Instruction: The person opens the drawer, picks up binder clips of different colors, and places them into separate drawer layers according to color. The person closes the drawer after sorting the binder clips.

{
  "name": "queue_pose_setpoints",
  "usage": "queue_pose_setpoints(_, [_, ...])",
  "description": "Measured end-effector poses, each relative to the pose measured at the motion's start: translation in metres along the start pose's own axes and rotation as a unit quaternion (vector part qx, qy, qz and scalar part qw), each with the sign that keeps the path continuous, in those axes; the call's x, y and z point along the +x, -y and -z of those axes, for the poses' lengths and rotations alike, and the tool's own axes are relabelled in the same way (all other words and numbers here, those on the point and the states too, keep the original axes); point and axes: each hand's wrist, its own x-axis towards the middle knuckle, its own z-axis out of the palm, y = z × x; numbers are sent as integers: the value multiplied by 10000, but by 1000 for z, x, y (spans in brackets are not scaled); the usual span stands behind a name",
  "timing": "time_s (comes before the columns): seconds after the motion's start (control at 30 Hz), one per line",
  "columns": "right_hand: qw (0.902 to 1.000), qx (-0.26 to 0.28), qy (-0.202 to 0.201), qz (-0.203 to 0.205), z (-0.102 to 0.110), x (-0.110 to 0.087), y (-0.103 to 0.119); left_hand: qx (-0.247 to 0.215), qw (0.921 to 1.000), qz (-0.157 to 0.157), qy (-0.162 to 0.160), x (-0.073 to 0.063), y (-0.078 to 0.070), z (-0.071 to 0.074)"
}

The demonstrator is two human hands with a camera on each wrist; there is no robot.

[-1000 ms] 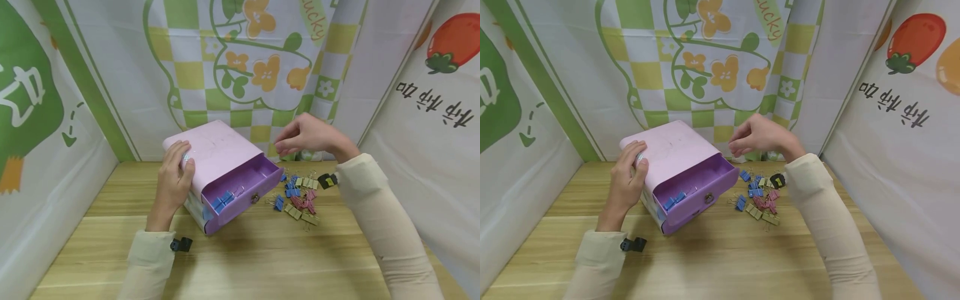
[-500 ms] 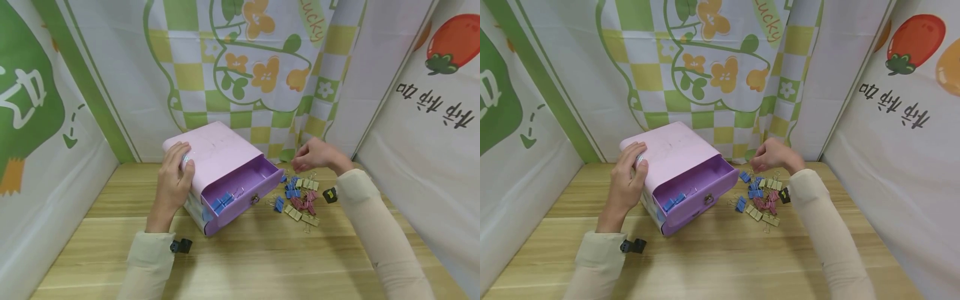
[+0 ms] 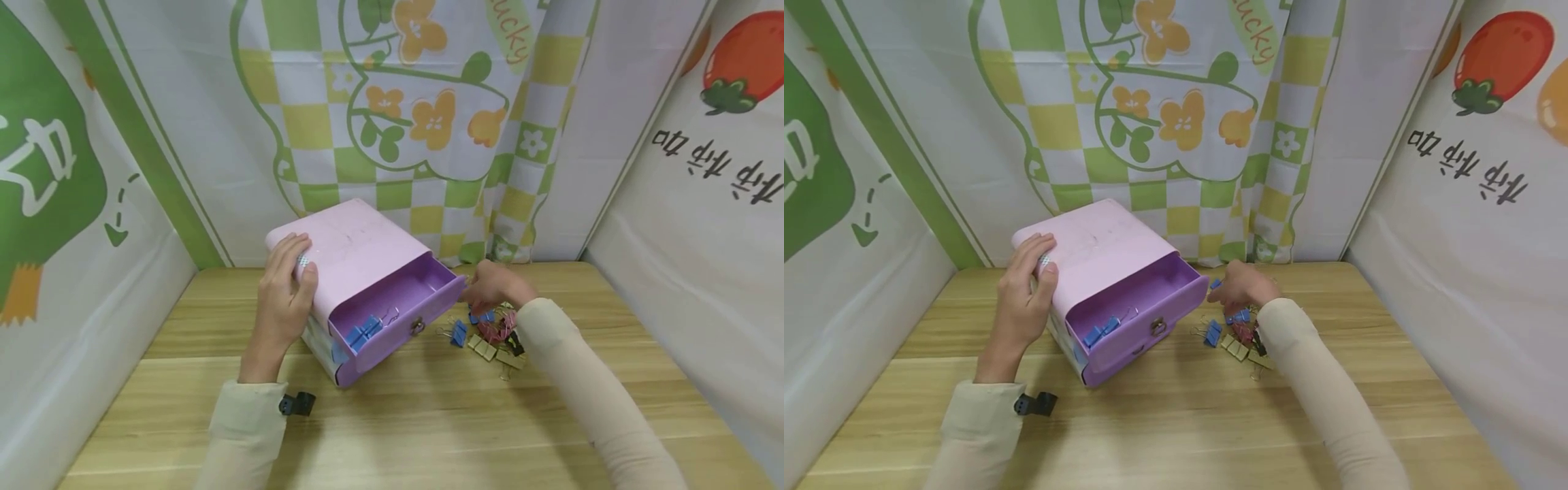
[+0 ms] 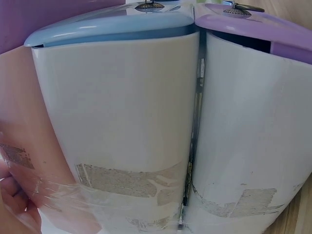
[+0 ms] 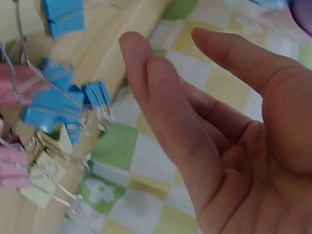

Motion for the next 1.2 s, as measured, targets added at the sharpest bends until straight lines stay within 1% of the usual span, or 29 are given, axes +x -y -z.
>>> queue_pose_setpoints(0.07, [10000, 27, -20, -22, -9, 3, 1, -5, 10000, -14, -11, 0, 1, 0])
queue_pose_setpoints(0.23, [9999, 85, -42, 83, -32, 11, 5, -20, 10000, -40, -26, 0, 1, 0])
queue_pose_setpoints(0.37, [9996, -176, -171, 144, -46, 15, 8, -33, 10000, -50, -14, 0, 0, 0])
queue_pose_setpoints(0.5, [9991, -346, -228, 49, -54, 15, 13, -38, 10000, -37, -6, 0, 0, 0])
queue_pose_setpoints(0.63, [9990, -343, -239, -148, -58, 15, 17, -53, 10000, 3, 17, 0, 0, 1])
queue_pose_setpoints(0.73, [9990, -277, -268, -208, -59, 16, 18, -54, 10000, 12, 24, 0, 0, 1])
queue_pose_setpoints(0.83, [9995, -213, -122, -193, -58, 16, 17, -58, 10000, 1, 14, 0, 0, 1])
queue_pose_setpoints(0.93, [9994, -249, 197, -146, -55, 16, 14, -51, 10000, -3, 11, 0, 0, 1])
queue_pose_setpoints(1.0, [9990, -163, 405, -76, -53, 16, 11, -43, 10000, 6, 15, 1, 0, 1])
queue_pose_setpoints(1.1, [9984, 134, 552, 17, -52, 18, 5, -29, 10000, 32, 32, 0, -1, 2])
queue_pose_setpoints(1.2, [9964, 631, 549, 150, -54, 19, -2, 1, 10000, 47, 53, 0, -1, 2])
